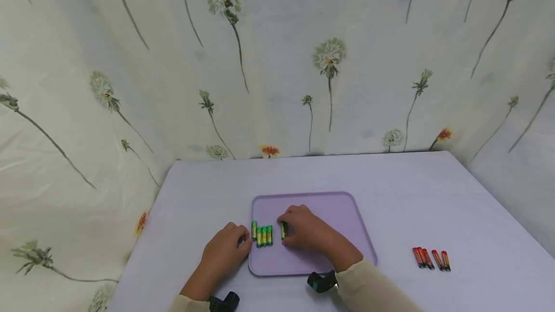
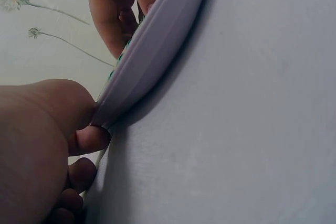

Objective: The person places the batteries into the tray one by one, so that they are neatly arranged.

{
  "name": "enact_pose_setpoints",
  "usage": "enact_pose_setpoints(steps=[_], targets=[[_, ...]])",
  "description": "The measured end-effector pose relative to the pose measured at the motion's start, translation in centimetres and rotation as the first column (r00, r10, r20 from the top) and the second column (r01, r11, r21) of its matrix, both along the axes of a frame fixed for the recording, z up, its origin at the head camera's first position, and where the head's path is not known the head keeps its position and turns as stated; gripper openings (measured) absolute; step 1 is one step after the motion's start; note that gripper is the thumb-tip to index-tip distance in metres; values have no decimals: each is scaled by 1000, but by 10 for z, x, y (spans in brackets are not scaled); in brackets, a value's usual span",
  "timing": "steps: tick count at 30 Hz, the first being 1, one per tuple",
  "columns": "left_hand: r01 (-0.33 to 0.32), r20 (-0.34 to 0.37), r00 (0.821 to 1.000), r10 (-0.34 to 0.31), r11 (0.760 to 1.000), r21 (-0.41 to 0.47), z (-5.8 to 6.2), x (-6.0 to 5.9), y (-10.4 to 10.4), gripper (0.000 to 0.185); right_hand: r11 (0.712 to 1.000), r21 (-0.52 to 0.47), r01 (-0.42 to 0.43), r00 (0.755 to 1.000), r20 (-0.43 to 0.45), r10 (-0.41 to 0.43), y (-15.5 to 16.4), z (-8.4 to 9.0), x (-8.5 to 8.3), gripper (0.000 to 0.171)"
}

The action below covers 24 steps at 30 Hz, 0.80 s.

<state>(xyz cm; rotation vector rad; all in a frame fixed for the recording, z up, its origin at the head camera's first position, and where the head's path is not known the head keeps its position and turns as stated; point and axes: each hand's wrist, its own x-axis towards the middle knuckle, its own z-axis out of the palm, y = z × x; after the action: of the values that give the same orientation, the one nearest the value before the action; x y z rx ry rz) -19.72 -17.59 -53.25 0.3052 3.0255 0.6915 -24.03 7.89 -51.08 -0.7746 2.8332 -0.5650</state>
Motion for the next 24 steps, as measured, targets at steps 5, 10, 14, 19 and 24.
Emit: enact_pose_setpoints(steps=[5, 10, 14, 19, 24], targets=[[4, -10, 1000, -4, 1000, -2, -1, -2, 0, 11, 1000, 15, 2, 1000, -9, -2, -9, -1, 1, 53], [7, -12, 1000, -7, 1000, -1, 0, -2, 0, 10, 1000, 17, 13, 1000, -8, -13, -15, -2, 2, 54], [1, -5, 1000, -1, 1000, -8, 1, -2, 0, 11, 1000, 10, 10, 1000, -15, -10, -19, -4, 2, 54], [7, -2, 1000, -7, 1000, -8, 1, -1, 0, 11, 1000, 15, 7, 1000, -30, -6, -22, -4, 3, 55], [3, 2, 1000, -3, 1000, -3, 2, -1, -1, 11, 999, 45, 0, 999, -54, 2, -25, -4, 5, 60]])
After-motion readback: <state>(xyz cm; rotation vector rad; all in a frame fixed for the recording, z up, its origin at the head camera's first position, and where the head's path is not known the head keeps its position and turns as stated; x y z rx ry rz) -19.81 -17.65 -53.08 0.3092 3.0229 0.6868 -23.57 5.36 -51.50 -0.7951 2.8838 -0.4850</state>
